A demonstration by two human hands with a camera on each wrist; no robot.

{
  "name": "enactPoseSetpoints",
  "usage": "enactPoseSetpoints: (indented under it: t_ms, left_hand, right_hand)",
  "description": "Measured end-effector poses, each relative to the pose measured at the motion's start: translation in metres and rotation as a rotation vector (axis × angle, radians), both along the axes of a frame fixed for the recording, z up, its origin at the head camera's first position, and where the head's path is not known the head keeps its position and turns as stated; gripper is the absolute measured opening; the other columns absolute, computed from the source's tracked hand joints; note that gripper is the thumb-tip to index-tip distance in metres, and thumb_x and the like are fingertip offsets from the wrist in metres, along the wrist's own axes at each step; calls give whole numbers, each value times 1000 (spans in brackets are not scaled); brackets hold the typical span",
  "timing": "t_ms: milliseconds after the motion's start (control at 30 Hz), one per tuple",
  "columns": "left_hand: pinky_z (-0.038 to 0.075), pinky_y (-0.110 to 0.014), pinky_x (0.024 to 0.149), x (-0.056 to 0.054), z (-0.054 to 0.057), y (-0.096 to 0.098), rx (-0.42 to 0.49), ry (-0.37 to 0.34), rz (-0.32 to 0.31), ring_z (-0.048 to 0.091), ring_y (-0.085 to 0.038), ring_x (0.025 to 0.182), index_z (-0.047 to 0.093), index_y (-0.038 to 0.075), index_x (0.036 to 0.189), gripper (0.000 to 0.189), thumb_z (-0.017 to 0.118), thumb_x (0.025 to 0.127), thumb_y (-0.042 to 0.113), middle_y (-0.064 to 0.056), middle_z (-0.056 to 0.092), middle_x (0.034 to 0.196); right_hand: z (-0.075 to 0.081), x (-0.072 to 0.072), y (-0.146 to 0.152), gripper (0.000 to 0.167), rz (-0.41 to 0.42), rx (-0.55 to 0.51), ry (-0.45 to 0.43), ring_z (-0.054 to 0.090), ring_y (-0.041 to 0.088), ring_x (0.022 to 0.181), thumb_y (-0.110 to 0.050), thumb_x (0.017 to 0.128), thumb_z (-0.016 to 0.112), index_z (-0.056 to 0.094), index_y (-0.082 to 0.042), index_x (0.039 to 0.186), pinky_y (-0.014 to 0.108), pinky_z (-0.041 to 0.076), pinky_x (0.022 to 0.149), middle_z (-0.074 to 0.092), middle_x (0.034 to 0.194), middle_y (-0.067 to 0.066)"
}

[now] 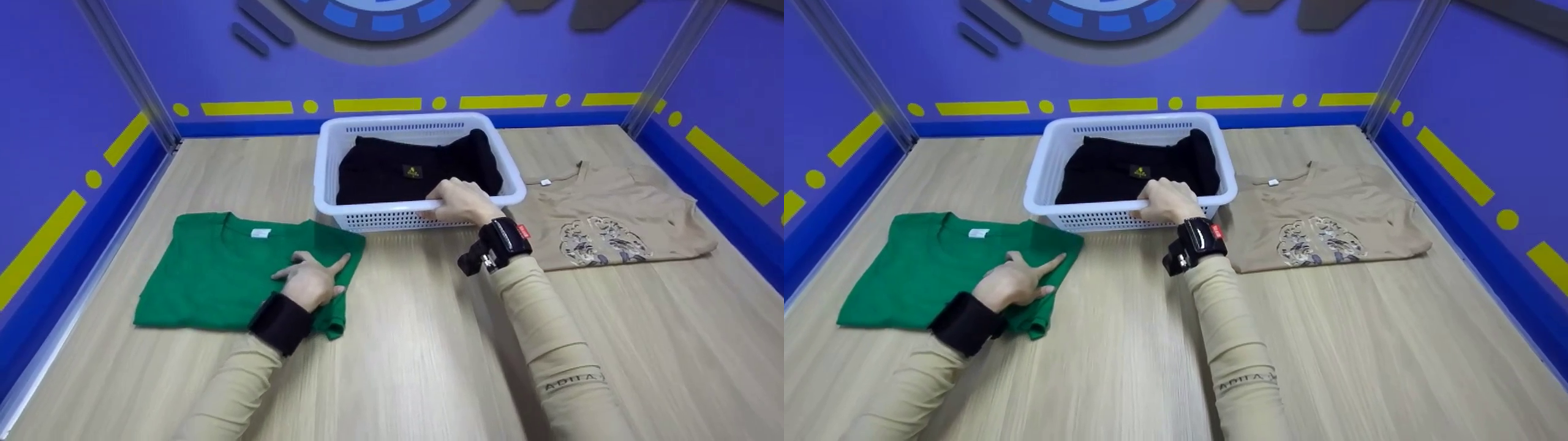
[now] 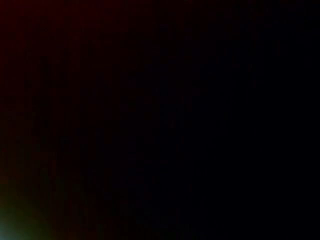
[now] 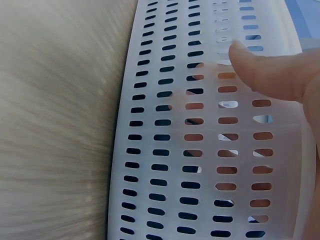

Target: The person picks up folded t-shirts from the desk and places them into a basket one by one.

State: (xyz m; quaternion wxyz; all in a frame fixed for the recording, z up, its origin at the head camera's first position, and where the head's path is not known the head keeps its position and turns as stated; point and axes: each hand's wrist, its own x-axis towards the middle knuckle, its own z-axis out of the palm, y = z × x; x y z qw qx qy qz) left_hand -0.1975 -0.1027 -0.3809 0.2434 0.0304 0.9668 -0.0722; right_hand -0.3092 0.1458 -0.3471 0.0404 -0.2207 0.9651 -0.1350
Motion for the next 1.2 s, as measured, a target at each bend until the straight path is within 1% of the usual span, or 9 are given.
enactPoseSetpoints:
  t_ms: [133, 300, 500, 667, 800, 933, 1067, 1133, 1200]
  left_hand:
    - [43, -70, 88, 5, -1, 15, -33, 27, -18, 31, -53, 133, 14, 37, 152, 59, 39, 100, 45, -42, 26, 142]
    - [46, -66, 89, 13, -3, 34, -71, 36, -9, 37, -52, 130, 16, 40, 151, 59, 40, 98, 50, -38, 27, 143]
    - [53, -55, 86, 18, -5, 61, -133, 19, -3, 45, -58, 119, 10, 45, 150, 60, 35, 96, 55, -34, 24, 146]
    - [56, -47, 81, 19, -6, 82, -191, 27, -10, 51, -57, 113, 7, 49, 149, 61, 32, 94, 61, -31, 28, 144]
    - [54, -50, 85, 17, -5, 97, -216, 20, -16, 50, -51, 118, 3, 50, 148, 62, 29, 94, 63, -30, 29, 143]
    - [52, -53, 89, 17, -4, 105, -232, 21, -28, 50, -48, 120, 1, 50, 148, 62, 26, 93, 64, -30, 30, 142]
    - [53, -51, 89, 19, 1, 102, -164, 20, -20, 50, -49, 121, 4, 49, 149, 64, 30, 92, 64, -30, 31, 144]
    - [51, -53, 92, 19, 7, 94, -56, 7, -28, 46, -47, 127, 7, 45, 150, 67, 36, 93, 63, -30, 30, 146]
    - [45, -55, 99, 18, 16, 82, 100, -13, -32, 39, -45, 133, 11, 41, 151, 69, 42, 93, 59, -29, 28, 150]
  right_hand:
    - [-1, 0, 3, 24, -11, 7, 2, 50, 18, 66, -41, 80, 70, 76, -19, 87, 36, 42, 59, 57, 70, -1]
    - [-3, 0, 5, 24, -9, 2, -2, 49, 18, 65, -43, 80, 69, 76, -21, 85, 34, 40, 58, 57, 69, -2]
    - [-3, 0, 6, 23, -8, -3, 2, 48, 17, 64, -42, 80, 70, 76, -20, 86, 33, 39, 57, 57, 69, -2]
    - [-4, 0, 7, 24, -6, 2, 9, 51, 19, 65, -41, 80, 70, 76, -19, 85, 36, 41, 58, 61, 71, 0]
    - [-3, 0, 6, 24, -15, 8, 16, 55, 19, 68, -41, 81, 70, 77, -19, 90, 38, 44, 63, 65, 76, 2]
    - [-3, 0, 4, 24, -14, 0, 21, 54, 19, 67, -41, 81, 70, 76, -19, 89, 37, 44, 63, 64, 75, 1]
    - [-2, 0, 3, 25, -9, -8, 30, 51, 18, 65, -41, 81, 70, 76, -18, 87, 37, 44, 62, 62, 72, 0]
    - [-2, 0, 2, 25, -13, -7, 33, 51, 18, 66, -41, 81, 69, 76, -19, 88, 39, 45, 63, 62, 73, 0]
    - [-1, 0, 1, 25, -21, -6, 28, 52, 18, 66, -41, 81, 70, 77, -19, 90, 40, 46, 64, 64, 74, 1]
